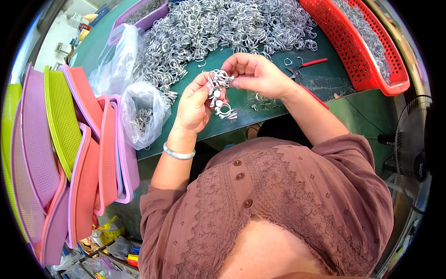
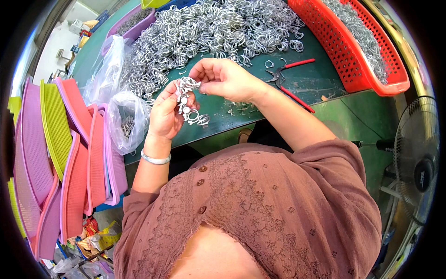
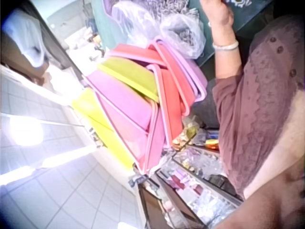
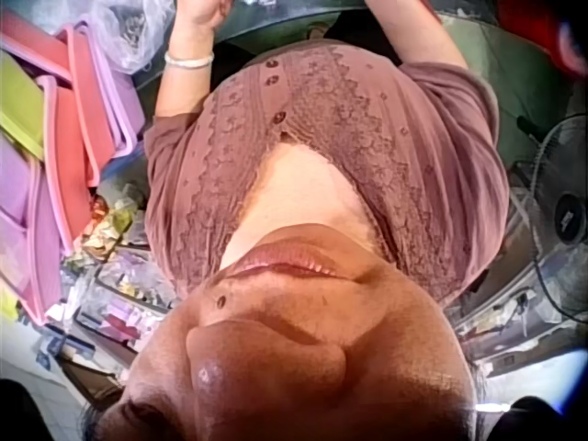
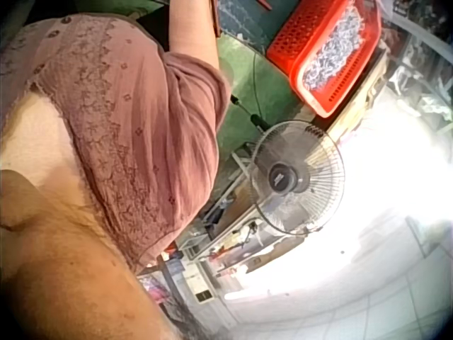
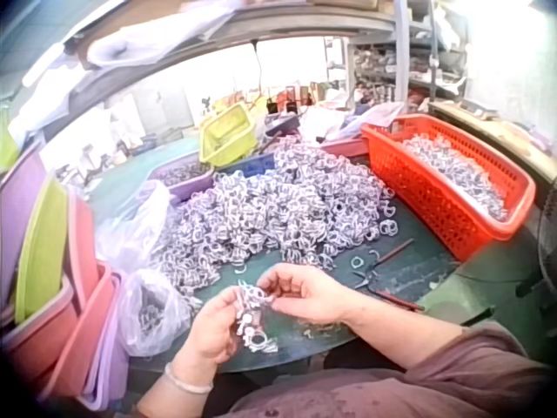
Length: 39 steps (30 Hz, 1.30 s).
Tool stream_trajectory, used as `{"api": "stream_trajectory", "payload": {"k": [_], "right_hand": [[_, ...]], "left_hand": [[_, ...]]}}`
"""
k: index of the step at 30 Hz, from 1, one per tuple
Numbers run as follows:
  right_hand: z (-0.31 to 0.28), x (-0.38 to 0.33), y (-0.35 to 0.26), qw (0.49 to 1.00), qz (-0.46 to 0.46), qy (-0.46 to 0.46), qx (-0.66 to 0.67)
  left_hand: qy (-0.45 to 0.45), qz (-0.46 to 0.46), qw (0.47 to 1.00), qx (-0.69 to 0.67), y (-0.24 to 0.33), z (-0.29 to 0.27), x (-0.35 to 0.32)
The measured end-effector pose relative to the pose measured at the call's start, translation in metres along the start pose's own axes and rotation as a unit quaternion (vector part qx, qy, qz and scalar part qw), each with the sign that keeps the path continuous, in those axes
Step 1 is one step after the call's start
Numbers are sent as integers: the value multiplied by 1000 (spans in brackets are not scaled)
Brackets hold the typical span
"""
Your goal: The person joins small metal links together by hand to form a chain.
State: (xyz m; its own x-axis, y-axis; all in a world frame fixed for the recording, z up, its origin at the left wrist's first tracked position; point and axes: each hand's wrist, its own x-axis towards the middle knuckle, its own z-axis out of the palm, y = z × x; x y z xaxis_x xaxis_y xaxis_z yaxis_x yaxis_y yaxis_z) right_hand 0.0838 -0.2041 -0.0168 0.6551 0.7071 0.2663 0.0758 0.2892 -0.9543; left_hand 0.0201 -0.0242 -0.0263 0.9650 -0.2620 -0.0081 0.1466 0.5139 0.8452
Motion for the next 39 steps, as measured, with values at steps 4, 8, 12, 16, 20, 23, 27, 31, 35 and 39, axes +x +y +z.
{"api": "stream_trajectory", "payload": {"k": [4,8,12,16,20,23,27,31,35,39], "right_hand": [[1,-2,2,998,30,19,45],[-1,-1,6,998,-31,52,0],[2,1,4,997,-63,46,-1],[4,1,-1,998,-47,40,8],[1,0,-5,998,-49,32,-2],[2,0,-13,996,-62,33,-45],[2,1,-21,974,-54,40,-214],[2,0,-19,977,-38,47,-205],[-3,-1,-20,990,65,20,-126],[-6,-1,-20,991,64,3,-121]], "left_hand": [[10,4,1000,-27,-1,1,-1],[4,-2,999,-47,-2,2,-2],[-1,-1,999,-37,-3,2,-2],[25,-14,999,-28,-3,5,-2],[15,-14,999,-29,-4,3,-1],[13,-11,1000,-12,-5,3,-2],[51,8,998,32,-5,6,-2],[61,10,997,54,-5,9,-1],[49,15,994,96,-3,10,-1],[59,-1,993,107,-1,18,-1]]}}
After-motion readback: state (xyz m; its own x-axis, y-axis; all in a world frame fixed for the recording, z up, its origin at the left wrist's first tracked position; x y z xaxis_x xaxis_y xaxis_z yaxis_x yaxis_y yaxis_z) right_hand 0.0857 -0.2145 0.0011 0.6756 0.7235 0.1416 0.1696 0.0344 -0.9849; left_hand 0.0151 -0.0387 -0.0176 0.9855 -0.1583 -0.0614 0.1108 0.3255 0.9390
